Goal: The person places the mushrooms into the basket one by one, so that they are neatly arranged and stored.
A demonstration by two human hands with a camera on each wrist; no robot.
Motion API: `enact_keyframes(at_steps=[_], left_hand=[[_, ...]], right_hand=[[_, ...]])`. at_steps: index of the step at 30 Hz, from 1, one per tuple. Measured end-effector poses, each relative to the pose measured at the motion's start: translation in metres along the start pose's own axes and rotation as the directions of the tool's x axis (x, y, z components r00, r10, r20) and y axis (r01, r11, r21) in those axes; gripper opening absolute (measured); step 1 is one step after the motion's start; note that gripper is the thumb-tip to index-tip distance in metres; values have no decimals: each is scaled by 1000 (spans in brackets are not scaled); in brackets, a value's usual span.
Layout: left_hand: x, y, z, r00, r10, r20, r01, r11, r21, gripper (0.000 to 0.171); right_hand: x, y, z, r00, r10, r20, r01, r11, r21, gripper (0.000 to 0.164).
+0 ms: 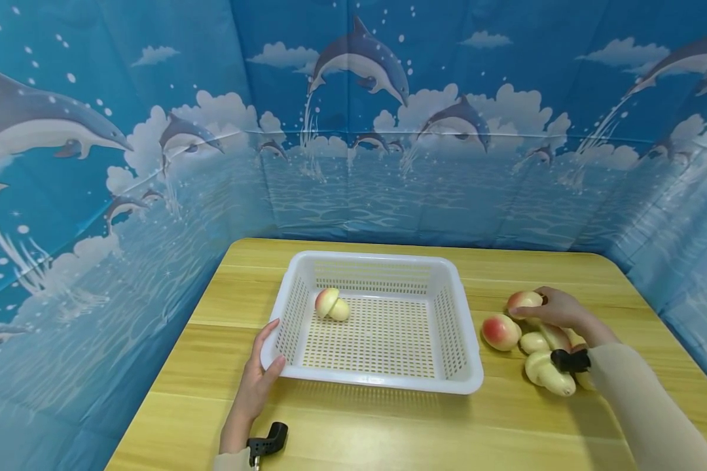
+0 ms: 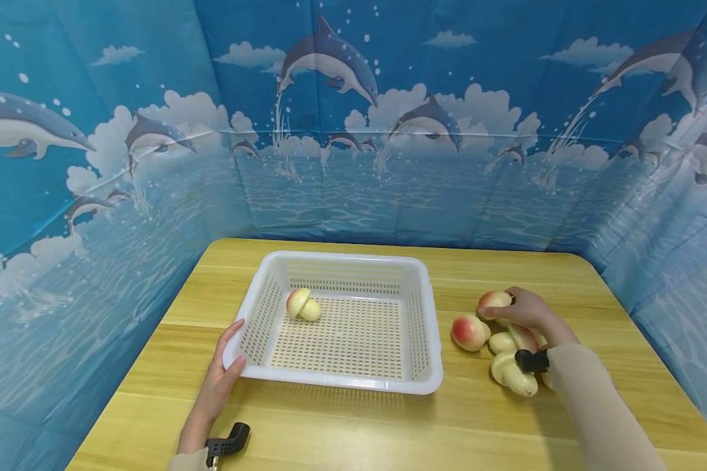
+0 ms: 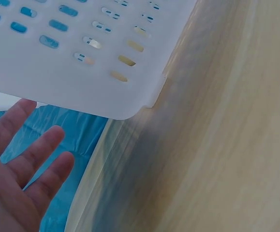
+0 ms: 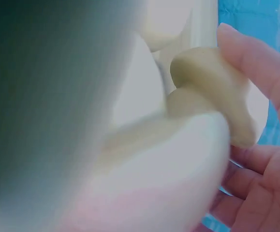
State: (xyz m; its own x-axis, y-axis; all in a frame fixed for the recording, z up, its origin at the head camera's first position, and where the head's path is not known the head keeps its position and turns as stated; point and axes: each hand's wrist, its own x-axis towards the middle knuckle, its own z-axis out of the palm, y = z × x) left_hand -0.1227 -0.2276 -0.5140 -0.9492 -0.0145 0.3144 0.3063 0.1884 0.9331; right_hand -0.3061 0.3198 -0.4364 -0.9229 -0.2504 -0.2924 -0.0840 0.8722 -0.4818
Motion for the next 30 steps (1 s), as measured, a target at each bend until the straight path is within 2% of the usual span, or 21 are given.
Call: enact_keyframes(at_steps=[7, 16, 30], left_hand=[[0, 0, -1, 1000, 6, -2, -6, 1000, 6, 61], [0, 0, 0, 1000, -2, -9, 2, 1000, 0, 61], [0, 1, 1, 1000, -3, -4, 2, 1000, -10, 61]], right_hand=[[-2, -3, -5, 1000, -6, -24, 5, 999, -38, 97], [-7, -8, -10, 999, -20, -43, 21, 999, 33, 92], [-7, -22, -17, 993, -55, -106, 59, 998, 35, 91]])
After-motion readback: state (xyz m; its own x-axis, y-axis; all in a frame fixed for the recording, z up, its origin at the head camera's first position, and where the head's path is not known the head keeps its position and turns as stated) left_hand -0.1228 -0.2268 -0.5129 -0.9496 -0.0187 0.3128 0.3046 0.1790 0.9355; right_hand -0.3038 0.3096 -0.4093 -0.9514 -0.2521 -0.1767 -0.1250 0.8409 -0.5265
